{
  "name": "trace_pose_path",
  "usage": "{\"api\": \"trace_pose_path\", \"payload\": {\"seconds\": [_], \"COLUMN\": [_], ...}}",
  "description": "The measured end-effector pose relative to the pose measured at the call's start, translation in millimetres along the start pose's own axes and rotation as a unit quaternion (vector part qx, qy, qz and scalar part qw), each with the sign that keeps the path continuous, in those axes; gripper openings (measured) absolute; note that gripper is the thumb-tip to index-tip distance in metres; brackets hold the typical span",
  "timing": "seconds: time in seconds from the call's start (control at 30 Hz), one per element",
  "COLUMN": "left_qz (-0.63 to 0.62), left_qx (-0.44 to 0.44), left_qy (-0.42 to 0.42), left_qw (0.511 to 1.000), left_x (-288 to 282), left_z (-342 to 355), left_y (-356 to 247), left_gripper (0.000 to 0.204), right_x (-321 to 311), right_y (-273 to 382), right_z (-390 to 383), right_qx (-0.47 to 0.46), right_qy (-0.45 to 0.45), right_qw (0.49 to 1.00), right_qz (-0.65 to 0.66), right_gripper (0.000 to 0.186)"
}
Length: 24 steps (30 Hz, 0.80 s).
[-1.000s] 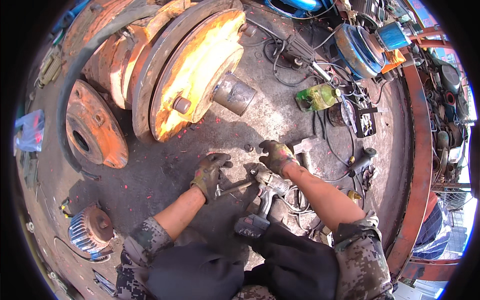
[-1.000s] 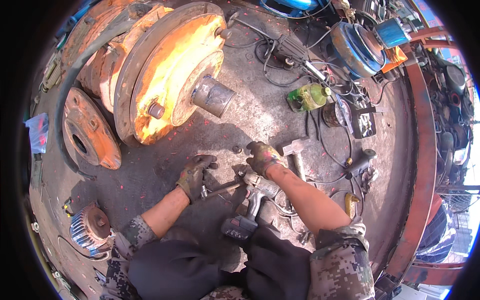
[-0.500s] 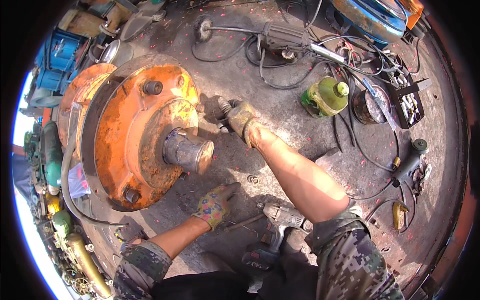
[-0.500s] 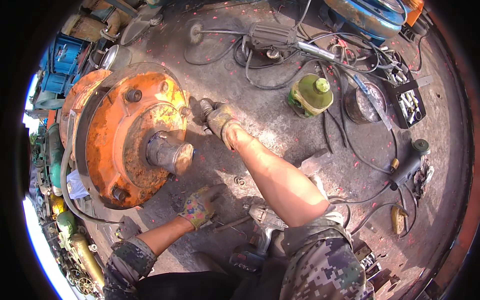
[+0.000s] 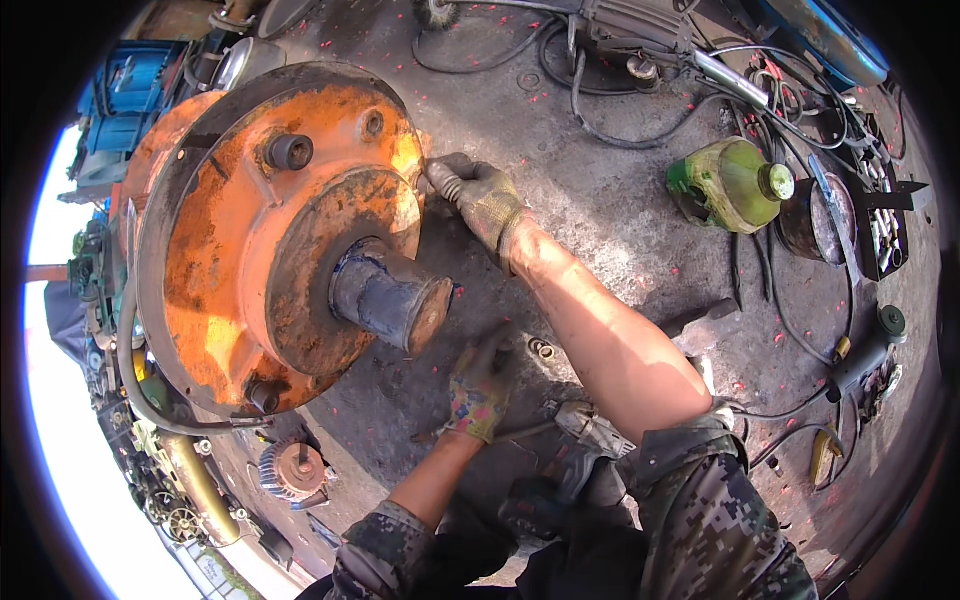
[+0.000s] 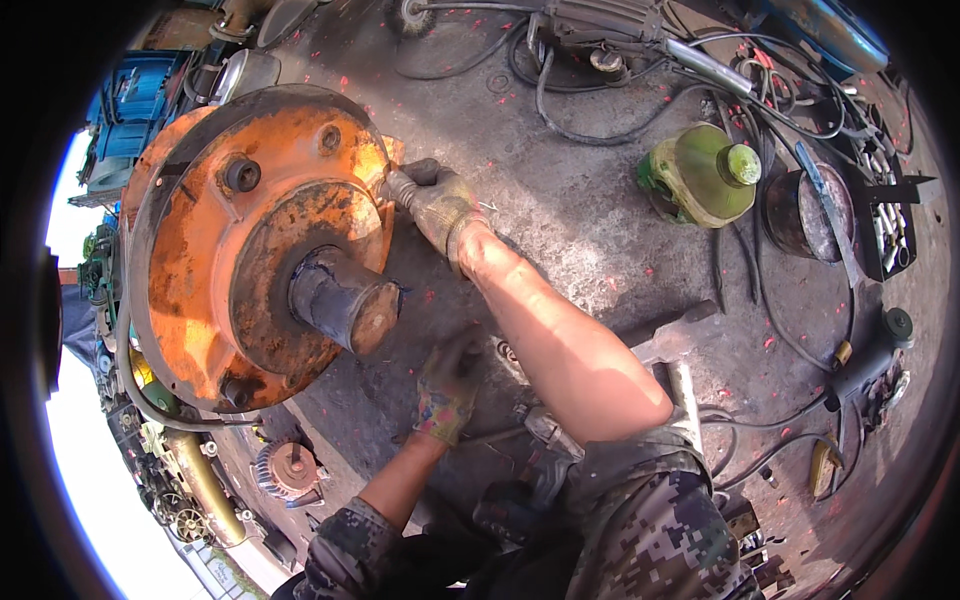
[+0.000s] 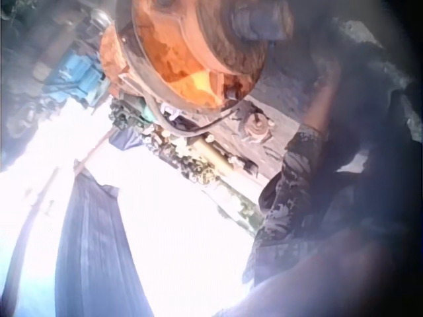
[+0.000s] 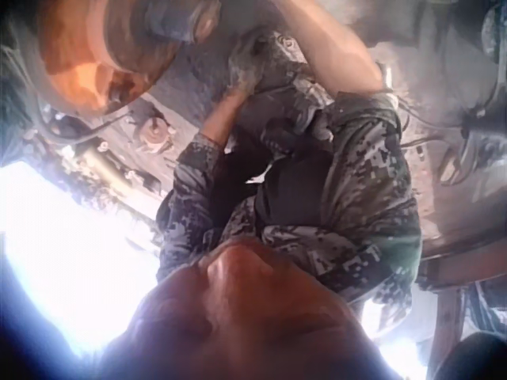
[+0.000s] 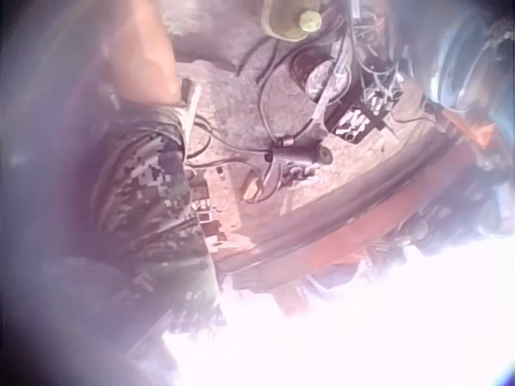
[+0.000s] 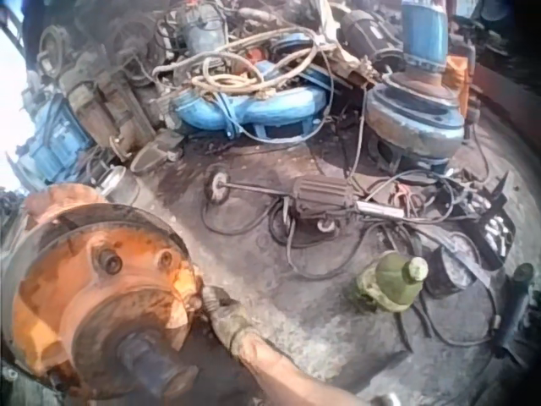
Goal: The person uses a hammer and a power drill to work on a large, rusty mechanical component. They repeatedly strike the component with the hammer and use the drill to remove or adjust parts.
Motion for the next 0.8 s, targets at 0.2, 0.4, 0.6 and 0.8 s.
{"api": "trace_pose_path", "payload": {"seconds": [0.2,0.4,0.6,0.8], "left_qz": [-0.038,0.036,0.107,0.049], "left_qx": [-0.019,0.04,0.102,-0.013], "left_qy": [0.007,0.071,0.127,0.105], "left_qw": [0.999,0.996,0.981,0.993], "left_x": [4.6,6.2,21.9,9.1], "left_z": [6.7,10.0,17.1,14.4], "left_y": [4.8,-12.4,-10.4,1.2], "left_gripper": [0.042,0.041,0.038,0.032], "right_x": [1.1,9.8,4.3,29.3], "right_y": [13.1,46.8,18.7,14.1], "right_z": [-1.7,-28.0,3.8,-0.1], "right_qx": [-0.08,0.072,-0.053,-0.073], "right_qy": [0.028,-0.025,0.041,-0.027], "right_qw": [0.996,0.983,0.997,0.984], "right_qz": [-0.012,-0.166,-0.026,-0.157], "right_gripper": [0.025,0.026,0.045,0.032]}}
Point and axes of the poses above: each hand's wrist, its own z-axis towards the middle knuckle, its own x-axis out of the palm, y = z × x, the point moved 3 cm from there along z, towards the middle knuckle, and after that the axes turned 7 degrees about x, right-handed, at the moved point
